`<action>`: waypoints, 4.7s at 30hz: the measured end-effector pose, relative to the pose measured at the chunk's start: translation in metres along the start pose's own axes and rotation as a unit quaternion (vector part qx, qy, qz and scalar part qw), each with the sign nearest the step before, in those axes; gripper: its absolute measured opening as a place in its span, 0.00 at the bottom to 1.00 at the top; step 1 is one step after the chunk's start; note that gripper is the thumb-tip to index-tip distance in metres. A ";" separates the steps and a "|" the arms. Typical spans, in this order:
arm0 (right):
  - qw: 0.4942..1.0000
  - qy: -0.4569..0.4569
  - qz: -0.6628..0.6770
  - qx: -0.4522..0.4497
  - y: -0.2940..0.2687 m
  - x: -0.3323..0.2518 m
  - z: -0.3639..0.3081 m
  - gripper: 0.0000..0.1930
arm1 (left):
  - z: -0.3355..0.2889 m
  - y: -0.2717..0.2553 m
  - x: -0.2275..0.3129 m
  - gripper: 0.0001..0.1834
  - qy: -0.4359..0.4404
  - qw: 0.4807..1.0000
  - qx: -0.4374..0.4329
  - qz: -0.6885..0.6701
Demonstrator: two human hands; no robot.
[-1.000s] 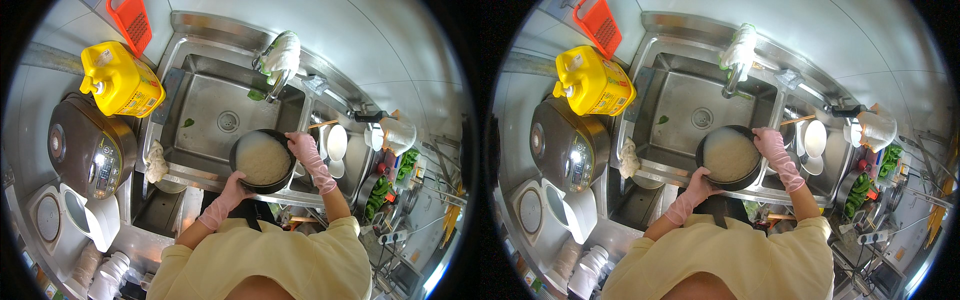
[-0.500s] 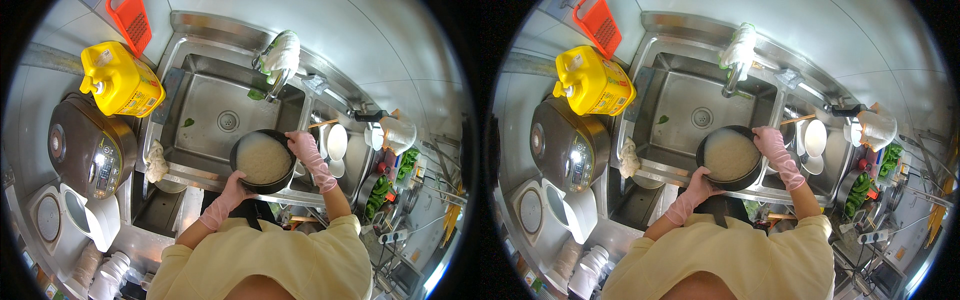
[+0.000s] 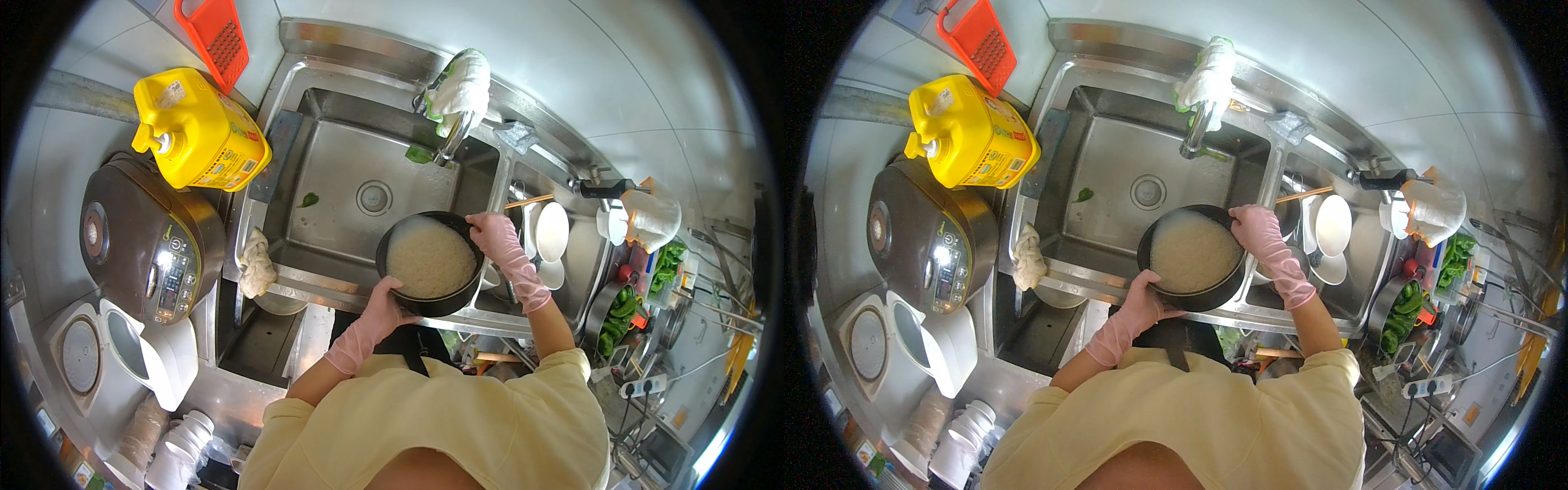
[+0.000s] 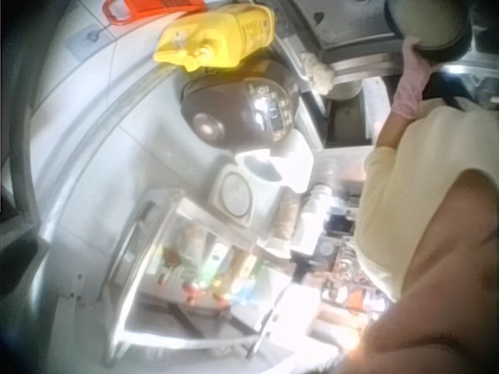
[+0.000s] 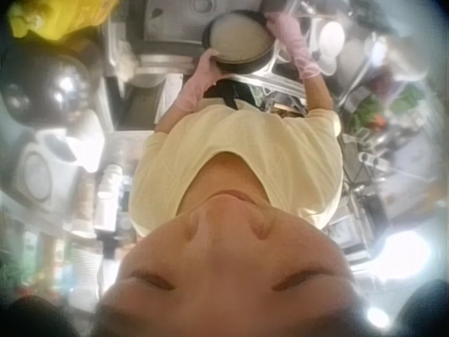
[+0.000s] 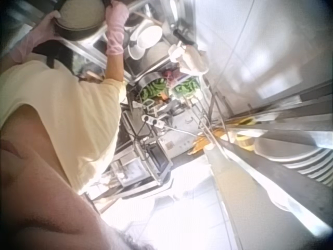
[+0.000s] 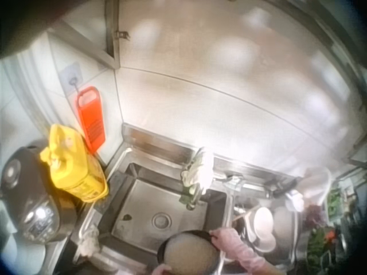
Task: The person washes rice in a rice cooker pot under running water, drains it, and places the pot into a rice cooker. Then they wash a ladle and separate cabbage leaves into a metal tray.
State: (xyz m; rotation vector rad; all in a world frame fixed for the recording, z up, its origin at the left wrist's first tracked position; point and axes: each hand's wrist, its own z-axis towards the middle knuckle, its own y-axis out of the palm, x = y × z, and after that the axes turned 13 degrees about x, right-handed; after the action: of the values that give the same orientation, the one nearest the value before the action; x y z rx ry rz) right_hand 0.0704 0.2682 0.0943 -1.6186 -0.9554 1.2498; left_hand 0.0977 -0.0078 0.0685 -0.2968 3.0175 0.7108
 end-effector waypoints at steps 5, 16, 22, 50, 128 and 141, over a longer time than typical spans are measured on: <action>1.000 0.004 -0.009 -0.010 0.000 0.000 0.001 0.13 | -0.003 0.003 0.003 0.40 -0.006 1.000 0.004 0.003; 1.000 0.016 -0.011 -0.024 -0.001 -0.001 0.003 0.13 | -0.001 0.002 0.004 0.41 -0.022 1.000 0.012 -0.005; 1.000 0.020 -0.005 -0.023 -0.001 -0.002 0.002 0.13 | -0.003 0.003 0.005 0.41 -0.016 1.000 0.007 -0.004; 0.928 0.049 0.357 0.090 0.115 0.015 0.207 0.20 | 0.033 -0.010 0.085 0.56 0.411 0.883 0.087 0.208; 0.894 0.033 0.348 0.280 -0.003 -0.040 0.078 0.19 | 0.071 -0.018 0.145 0.38 0.436 0.896 -0.018 0.086; 0.965 -0.208 0.022 0.157 0.003 -0.016 0.032 0.15 | 0.058 0.012 0.055 0.44 0.289 0.948 0.041 0.125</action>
State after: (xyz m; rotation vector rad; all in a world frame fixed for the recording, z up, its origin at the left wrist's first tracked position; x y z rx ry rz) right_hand 0.0365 0.2583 0.0922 -1.1564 -0.9136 1.7206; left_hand 0.0404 0.0189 0.0185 -0.1366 3.6838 0.5884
